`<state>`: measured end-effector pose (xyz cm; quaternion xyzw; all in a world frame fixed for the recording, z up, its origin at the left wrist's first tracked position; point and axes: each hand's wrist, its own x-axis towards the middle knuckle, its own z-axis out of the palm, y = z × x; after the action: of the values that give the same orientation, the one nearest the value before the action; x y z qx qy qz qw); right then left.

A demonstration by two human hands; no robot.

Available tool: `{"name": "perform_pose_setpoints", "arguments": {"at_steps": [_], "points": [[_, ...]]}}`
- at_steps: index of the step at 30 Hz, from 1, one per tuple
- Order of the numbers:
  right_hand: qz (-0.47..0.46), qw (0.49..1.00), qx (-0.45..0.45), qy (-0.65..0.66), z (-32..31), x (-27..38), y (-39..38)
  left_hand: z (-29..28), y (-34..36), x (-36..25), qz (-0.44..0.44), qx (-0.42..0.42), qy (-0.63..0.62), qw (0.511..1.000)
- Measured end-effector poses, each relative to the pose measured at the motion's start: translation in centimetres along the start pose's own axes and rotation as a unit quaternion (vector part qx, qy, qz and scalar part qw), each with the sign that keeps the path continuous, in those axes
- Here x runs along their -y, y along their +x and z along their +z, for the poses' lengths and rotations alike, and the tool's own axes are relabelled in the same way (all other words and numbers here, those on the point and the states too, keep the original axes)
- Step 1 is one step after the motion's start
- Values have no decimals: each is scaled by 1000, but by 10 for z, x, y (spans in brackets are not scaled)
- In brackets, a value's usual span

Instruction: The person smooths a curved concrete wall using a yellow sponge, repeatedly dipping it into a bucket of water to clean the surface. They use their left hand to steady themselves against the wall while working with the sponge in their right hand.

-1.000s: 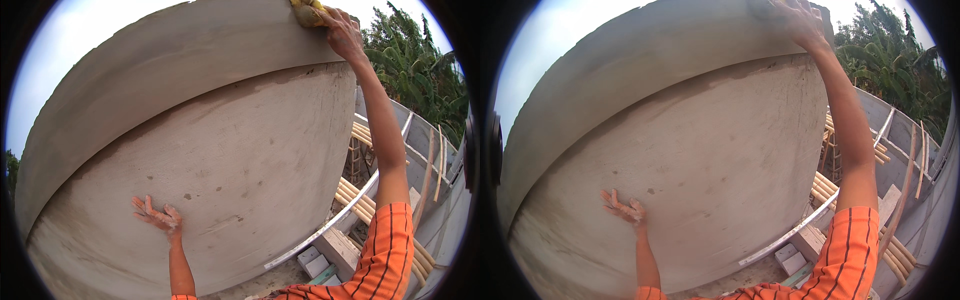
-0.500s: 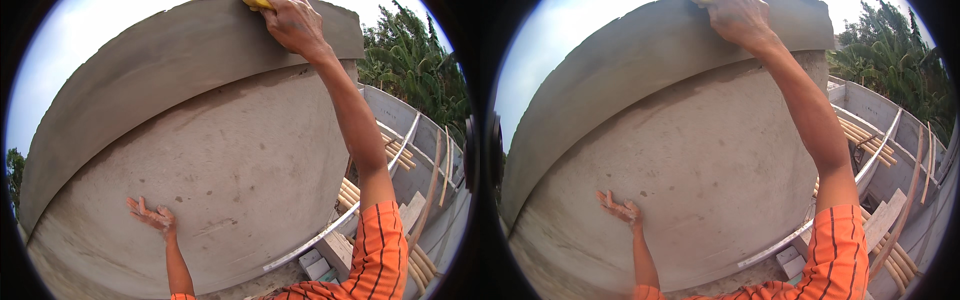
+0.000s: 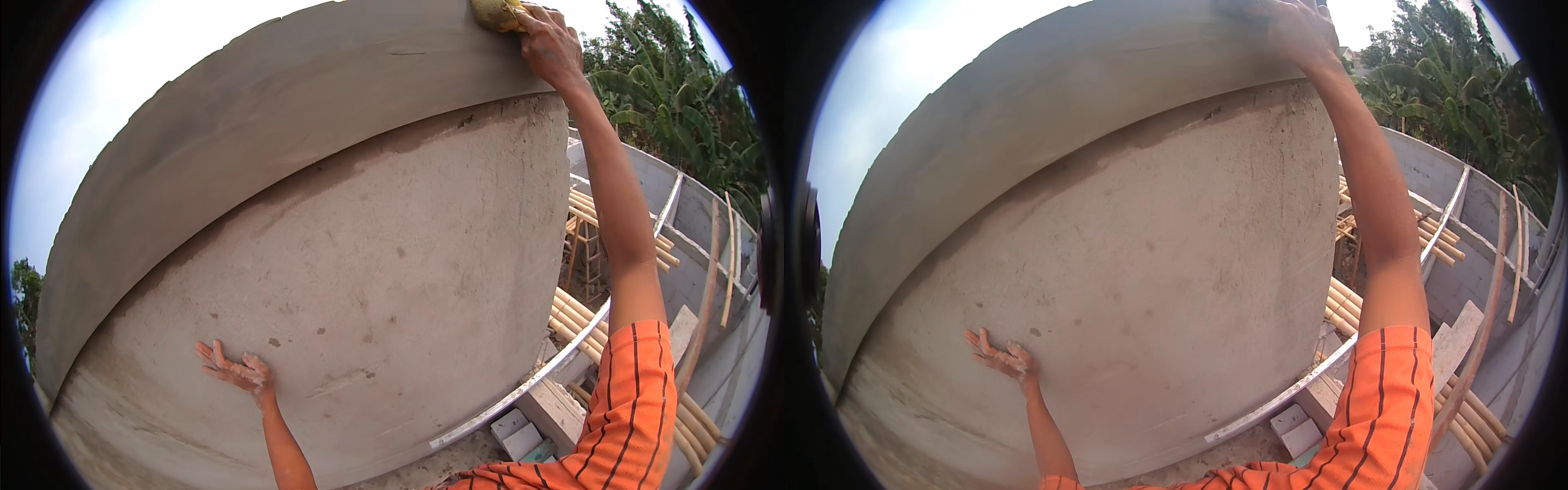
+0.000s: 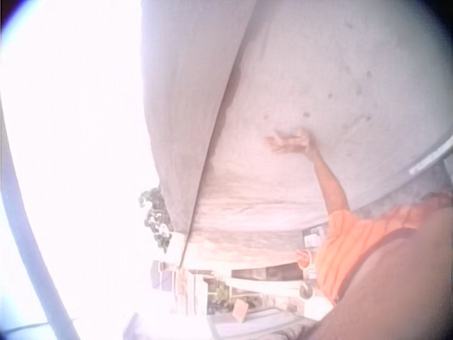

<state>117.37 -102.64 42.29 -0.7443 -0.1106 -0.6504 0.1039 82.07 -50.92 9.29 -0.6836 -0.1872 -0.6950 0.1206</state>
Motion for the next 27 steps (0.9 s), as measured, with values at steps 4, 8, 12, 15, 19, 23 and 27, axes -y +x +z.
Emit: {"name": "perform_pose_setpoints", "arguments": {"at_steps": [4, 8, 12, 15, 19, 23, 27], "points": [[216, 972, 93, -5, 32, -101, -7, -5, 1, -4, 5, -5, 3, 1000], [230, 970, 15, 82, 64, -117, 3, 6, 3, -13, 3, -14, -34, 999], [57, 987, -115, 101, 9, 52, 8, -3, 3, -11, 2, -9, -6, 1000], [-112, 944, -127, 282, -70, 167, -4, -6, 1, -13, -23, 4, -16, 1000], [-242, 903, -218, 279, -92, 241, -19, 1, 0, -11, -21, -4, 11, 1000], [-219, 930, -195, 220, -65, 178, -16, 1, -3, -2, -23, -3, 16, 1000], [-76, 970, -150, 176, -4, 33, -12, -4, 1, -1, -14, -12, 17, 1000]]}}
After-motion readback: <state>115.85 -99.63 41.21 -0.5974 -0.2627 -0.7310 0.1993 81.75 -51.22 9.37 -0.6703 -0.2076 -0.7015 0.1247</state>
